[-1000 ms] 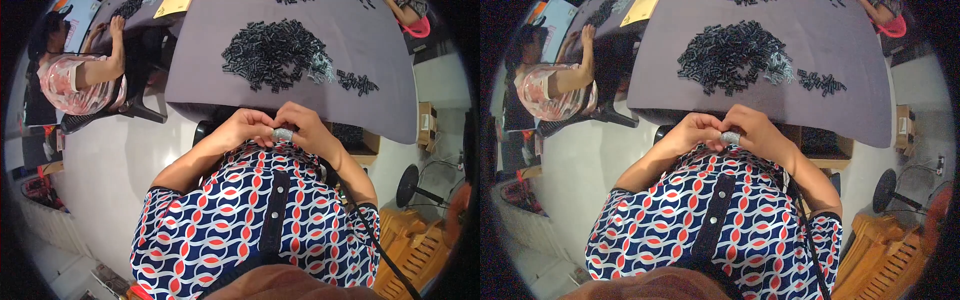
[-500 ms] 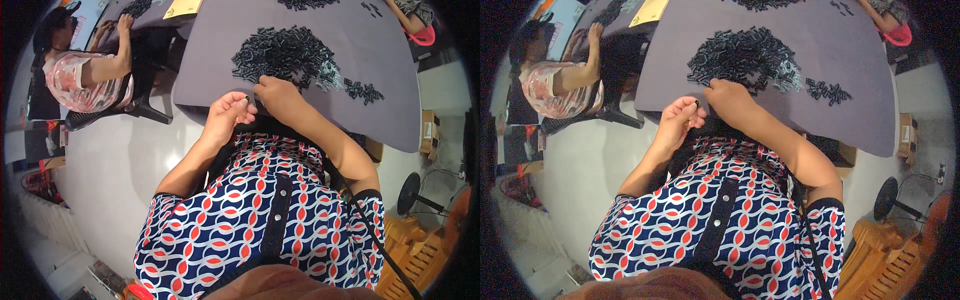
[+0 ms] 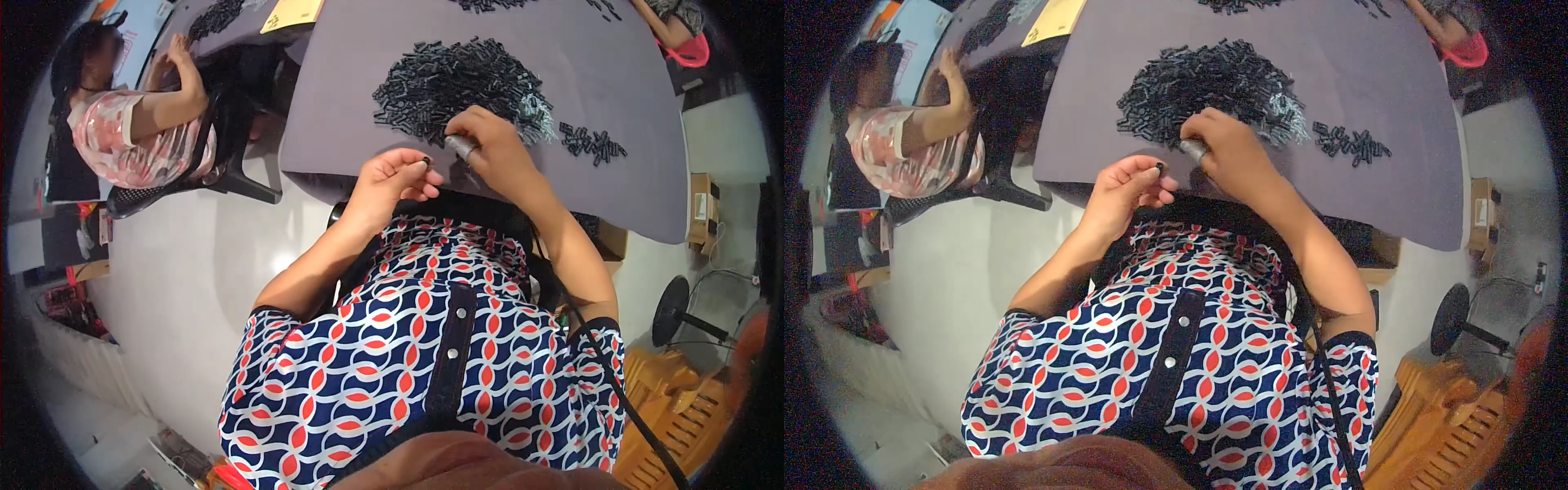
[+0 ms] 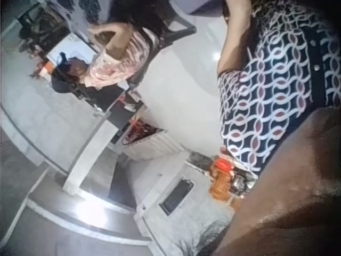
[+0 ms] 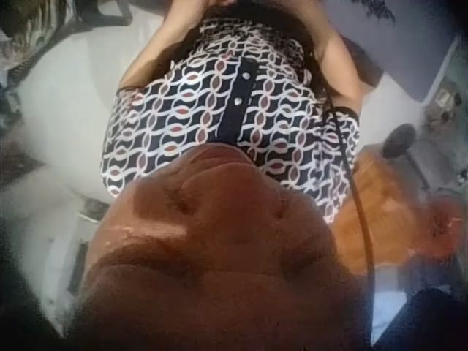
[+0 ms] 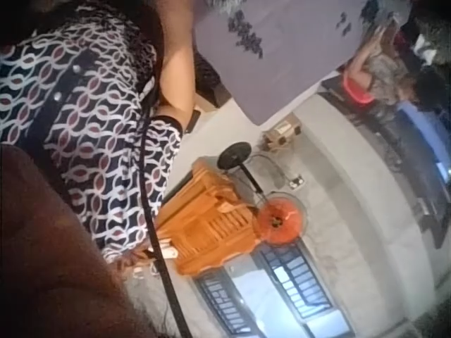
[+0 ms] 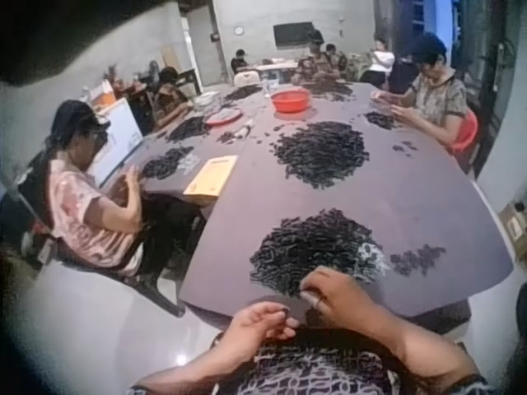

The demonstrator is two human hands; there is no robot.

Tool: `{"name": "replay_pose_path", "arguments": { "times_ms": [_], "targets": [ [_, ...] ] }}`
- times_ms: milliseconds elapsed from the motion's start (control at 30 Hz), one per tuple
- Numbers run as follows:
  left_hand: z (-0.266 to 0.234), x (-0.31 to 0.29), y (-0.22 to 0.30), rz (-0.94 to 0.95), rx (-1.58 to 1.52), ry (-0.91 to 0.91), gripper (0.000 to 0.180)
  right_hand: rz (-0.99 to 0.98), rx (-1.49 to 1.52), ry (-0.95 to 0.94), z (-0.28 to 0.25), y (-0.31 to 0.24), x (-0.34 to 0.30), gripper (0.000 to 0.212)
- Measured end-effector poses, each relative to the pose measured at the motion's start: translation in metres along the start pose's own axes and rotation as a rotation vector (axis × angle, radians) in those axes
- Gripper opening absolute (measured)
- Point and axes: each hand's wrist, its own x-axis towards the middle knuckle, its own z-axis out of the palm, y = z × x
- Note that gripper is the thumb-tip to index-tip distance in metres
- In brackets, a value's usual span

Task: Sorting and inspecting small black plastic components on a workbench.

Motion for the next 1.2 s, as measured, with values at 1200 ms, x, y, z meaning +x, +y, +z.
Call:
{"name": "replay_pose_path", "arguments": {
  "times_ms": [1200],
  "targets": [
    [0.01,0.024,0.0,-0.165,-0.036,-0.293,0.015,-0.034,0.328,-0.124,-0.027,-0.015,-0.038,0.032]
  ]
}}
